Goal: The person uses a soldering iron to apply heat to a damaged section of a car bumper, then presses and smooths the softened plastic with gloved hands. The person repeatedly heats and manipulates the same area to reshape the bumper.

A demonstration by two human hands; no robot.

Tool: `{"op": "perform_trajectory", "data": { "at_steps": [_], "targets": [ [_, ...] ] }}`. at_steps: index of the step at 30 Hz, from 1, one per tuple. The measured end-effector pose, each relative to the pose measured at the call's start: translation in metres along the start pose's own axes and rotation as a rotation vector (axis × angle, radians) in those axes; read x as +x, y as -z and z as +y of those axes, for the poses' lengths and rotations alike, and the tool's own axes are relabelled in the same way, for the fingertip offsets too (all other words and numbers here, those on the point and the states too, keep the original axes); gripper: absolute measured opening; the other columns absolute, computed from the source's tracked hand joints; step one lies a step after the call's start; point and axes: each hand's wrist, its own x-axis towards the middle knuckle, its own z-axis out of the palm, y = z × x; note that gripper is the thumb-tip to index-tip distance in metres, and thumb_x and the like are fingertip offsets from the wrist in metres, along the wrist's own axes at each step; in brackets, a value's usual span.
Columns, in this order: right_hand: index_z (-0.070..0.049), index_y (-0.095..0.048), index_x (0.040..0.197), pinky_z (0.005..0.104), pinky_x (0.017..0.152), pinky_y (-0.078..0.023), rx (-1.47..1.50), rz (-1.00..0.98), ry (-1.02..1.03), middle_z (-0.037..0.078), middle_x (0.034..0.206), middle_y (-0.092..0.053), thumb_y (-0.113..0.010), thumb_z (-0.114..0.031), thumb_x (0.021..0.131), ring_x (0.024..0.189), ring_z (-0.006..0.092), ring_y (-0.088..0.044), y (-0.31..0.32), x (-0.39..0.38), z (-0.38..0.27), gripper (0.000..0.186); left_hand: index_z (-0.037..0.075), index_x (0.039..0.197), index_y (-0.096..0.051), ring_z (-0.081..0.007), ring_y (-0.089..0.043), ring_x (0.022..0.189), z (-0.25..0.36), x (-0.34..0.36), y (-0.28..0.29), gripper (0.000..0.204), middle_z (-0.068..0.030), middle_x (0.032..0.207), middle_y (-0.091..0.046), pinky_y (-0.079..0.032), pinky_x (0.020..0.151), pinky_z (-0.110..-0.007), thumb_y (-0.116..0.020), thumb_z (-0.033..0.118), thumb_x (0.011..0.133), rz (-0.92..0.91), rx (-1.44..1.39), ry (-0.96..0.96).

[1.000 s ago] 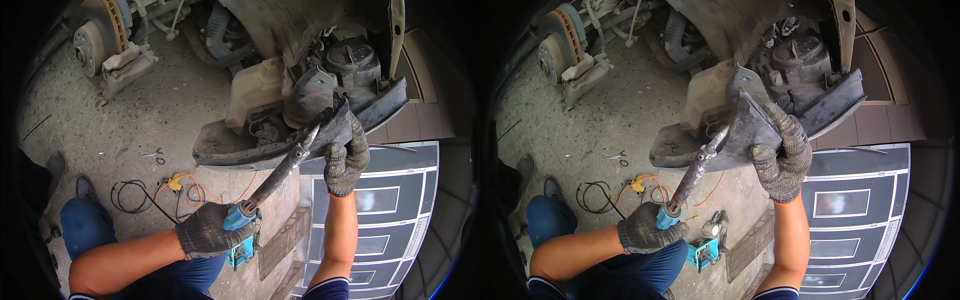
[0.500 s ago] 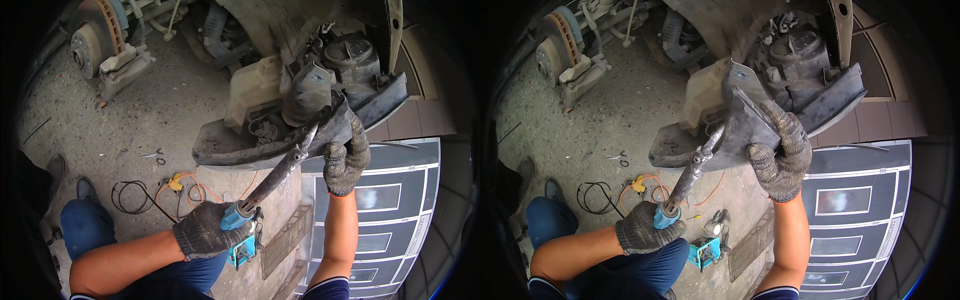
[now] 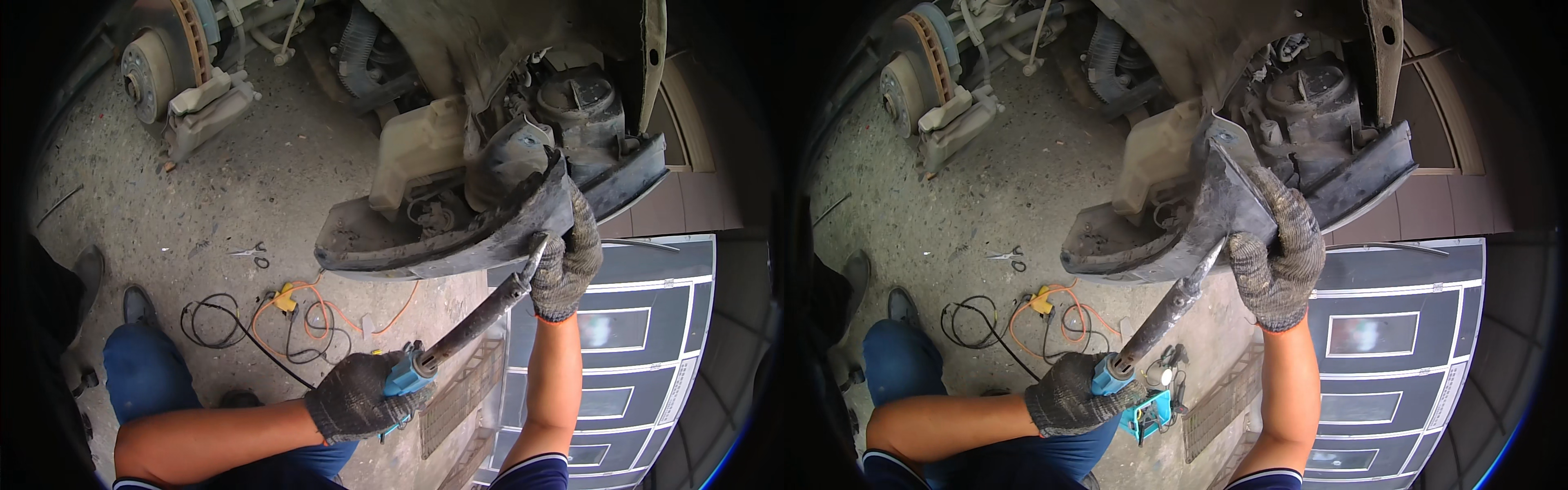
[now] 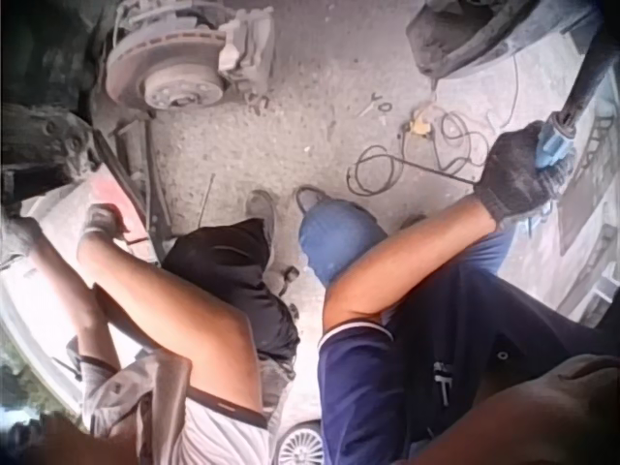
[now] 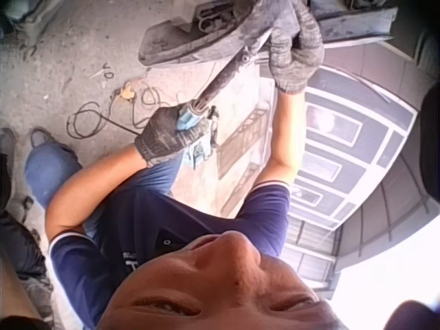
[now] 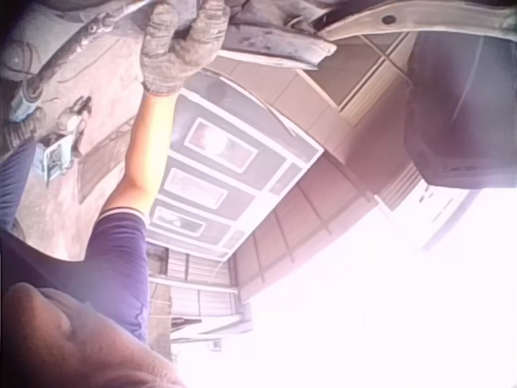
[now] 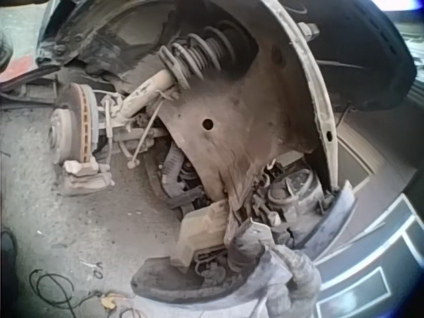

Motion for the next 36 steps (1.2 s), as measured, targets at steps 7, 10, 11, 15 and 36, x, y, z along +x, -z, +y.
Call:
{"op": "perform_trajectory", "data": {
  "at_steps": [7, 10, 11, 15, 36],
  "targets": [
    [0.004, -0.056, 0.125, 0.0373, 0.098, -0.043, 0.056, -0.009, -0.034, 0.018, 0.12, -0.063, -0.071, -0.026, 0.082, 0.11, 0.0278, -0.061, 0.002, -0.004, -0.001, 0.055, 0.002, 0.098, -0.065, -0.0173, -0.069, 0.07, 0.028, 0.004, 0.012, 0.023, -0.0089, 0.078, -0.07, -0.052, 0.064, -0.032, -0.071, 0.021, 0.085, 0.194, -0.305, 0.221],
    [0.007, -0.049, 0.132, 0.0365, 0.1, -0.042, -0.027, -0.001, 0.006, 0.018, 0.126, -0.058, -0.067, -0.038, 0.087, 0.114, 0.0258, -0.057, 0.002, 0.005, -0.011, 0.066, 0.006, 0.09, -0.056, -0.0099, -0.057, 0.065, 0.021, 0.006, 0.014, 0.014, 0.0003, 0.074, -0.059, -0.046, 0.06, -0.027, -0.07, 0.009, 0.086, 0.308, -0.566, 0.328],
    [0.007, -0.047, 0.133, 0.0371, 0.1, -0.042, -0.051, 0.026, 0.028, 0.019, 0.126, -0.057, -0.068, -0.039, 0.086, 0.114, 0.0266, -0.057, 0.0, 0.01, -0.022, 0.069, 0.006, 0.093, -0.055, -0.0089, -0.057, 0.067, 0.018, 0.008, 0.014, 0.014, 0.0006, 0.076, -0.059, -0.047, 0.061, -0.025, -0.068, 0.005, 0.087, 0.335, -0.43, 0.292],
    [0.007, -0.041, 0.137, 0.0391, 0.1, -0.043, -0.195, 0.019, 0.114, 0.023, 0.127, -0.056, -0.08, -0.033, 0.076, 0.115, 0.0328, -0.057, -0.009, 0.025, -0.056, 0.082, 0.005, 0.093, -0.057, -0.008, -0.058, 0.068, 0.02, 0.012, 0.023, 0.011, -0.0014, 0.076, -0.06, -0.047, 0.06, -0.026, -0.066, 0.007, 0.087, 0.384, -0.252, 0.232],
    [-0.003, -0.066, 0.1, 0.0401, 0.068, -0.052, -0.277, 0.172, 0.031, 0.015, 0.082, -0.065, -0.072, -0.02, 0.079, 0.075, 0.0321, -0.064, -0.017, 0.054, -0.077, 0.028, 0.006, 0.073, -0.06, -0.0077, -0.051, 0.048, 0.027, 0.012, 0.03, 0.025, 0.0007, 0.059, -0.054, -0.039, 0.043, -0.025, -0.069, 0.023, 0.088, 0.466, -0.457, 0.357]
  ]
}}
